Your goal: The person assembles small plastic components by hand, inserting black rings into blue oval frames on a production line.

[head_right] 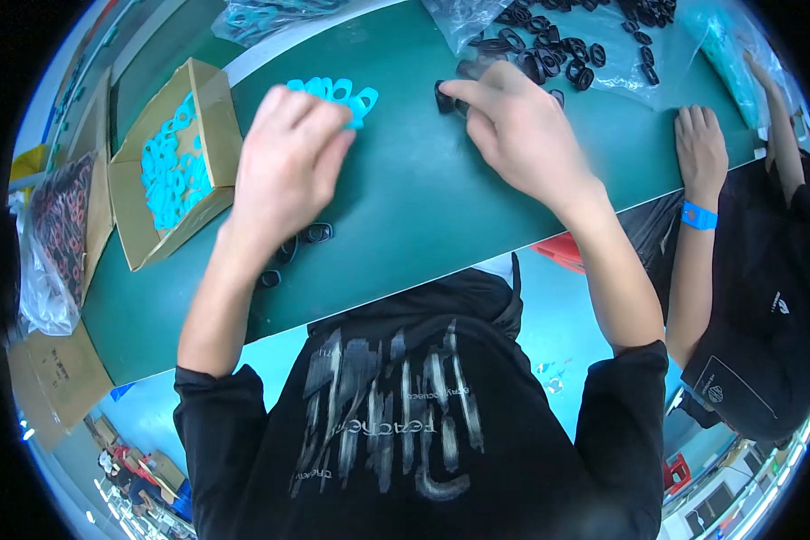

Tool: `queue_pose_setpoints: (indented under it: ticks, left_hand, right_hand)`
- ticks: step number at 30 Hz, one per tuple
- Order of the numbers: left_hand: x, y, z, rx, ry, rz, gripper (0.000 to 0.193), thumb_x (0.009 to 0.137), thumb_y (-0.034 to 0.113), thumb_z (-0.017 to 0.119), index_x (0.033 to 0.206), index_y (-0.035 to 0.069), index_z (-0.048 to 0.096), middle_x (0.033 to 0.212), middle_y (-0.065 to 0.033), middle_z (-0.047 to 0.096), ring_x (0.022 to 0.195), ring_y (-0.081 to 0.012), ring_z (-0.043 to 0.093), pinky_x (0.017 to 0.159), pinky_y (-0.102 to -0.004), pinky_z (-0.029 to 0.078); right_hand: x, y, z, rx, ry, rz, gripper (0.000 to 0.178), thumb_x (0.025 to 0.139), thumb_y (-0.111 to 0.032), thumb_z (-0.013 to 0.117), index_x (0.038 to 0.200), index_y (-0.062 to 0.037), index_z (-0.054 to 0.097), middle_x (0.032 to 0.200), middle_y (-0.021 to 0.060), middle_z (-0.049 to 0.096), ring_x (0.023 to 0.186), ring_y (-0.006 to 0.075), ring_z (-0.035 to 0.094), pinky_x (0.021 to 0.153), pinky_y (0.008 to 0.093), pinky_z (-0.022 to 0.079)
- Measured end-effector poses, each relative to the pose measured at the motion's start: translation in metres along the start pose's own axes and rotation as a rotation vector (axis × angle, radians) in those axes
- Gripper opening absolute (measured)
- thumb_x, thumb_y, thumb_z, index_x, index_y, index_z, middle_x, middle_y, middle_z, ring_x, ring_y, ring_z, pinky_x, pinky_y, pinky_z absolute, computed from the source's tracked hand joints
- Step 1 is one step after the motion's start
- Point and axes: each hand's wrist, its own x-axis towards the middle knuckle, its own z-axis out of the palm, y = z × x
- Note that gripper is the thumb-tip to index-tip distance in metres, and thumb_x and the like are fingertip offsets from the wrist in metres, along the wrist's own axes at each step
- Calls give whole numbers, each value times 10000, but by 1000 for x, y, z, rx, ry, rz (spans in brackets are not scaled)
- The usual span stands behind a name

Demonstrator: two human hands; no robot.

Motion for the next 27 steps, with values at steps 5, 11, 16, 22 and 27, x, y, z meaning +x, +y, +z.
queue_pose_setpoints:
  ticks: [5, 11, 16, 22, 27]
  left_hand:
    - [-38, 34, 12, -185, -110, 62, 211, 740, 36, 701, 950, 32, 681, 971, -105, 576, 859, -271, 560, 756, -377, 480]
    - [-47, 51, -4, -173, -148, -45, 280, 738, 67, 717, 1016, 35, 714, 963, -117, 568, 891, -275, 553, 753, -381, 472]
    - [-44, 50, 0, -79, -229, -106, 282, 709, 60, 725, 991, 47, 714, 952, -116, 557, 914, -288, 548, 758, -394, 466]
    - [-39, 30, -9, -358, -223, 94, 227, 725, 52, 729, 949, 58, 691, 954, -108, 562, 913, -304, 547, 758, -402, 465]
    - [-45, 42, -6, -224, -162, -128, 209, 800, 74, 742, 992, 34, 668, 946, -105, 561, 930, -305, 545, 792, -402, 459]
  right_hand:
    - [7, -12, 1, 63, 60, 65, 230, 882, -69, 703, 1107, -24, 726, 915, 108, 599, 806, 255, 613, 736, 346, 515]
    - [15, -23, 11, -180, -26, -29, 215, 850, -139, 759, 1027, -20, 731, 952, 108, 629, 966, 303, 577, 867, 408, 492]
    - [17, -33, 4, 69, -12, -51, 163, 848, -83, 751, 1000, -25, 748, 874, 95, 612, 827, 263, 576, 764, 368, 490]
    - [-27, -59, -23, 437, -222, 312, 158, 861, -82, 768, 1001, -10, 758, 777, 48, 573, 670, 135, 530, 603, 287, 420]
    - [-57, -71, -6, 270, -187, 343, 195, 891, -68, 732, 1066, 8, 690, 702, 108, 619, 550, 183, 576, 541, 326, 442]
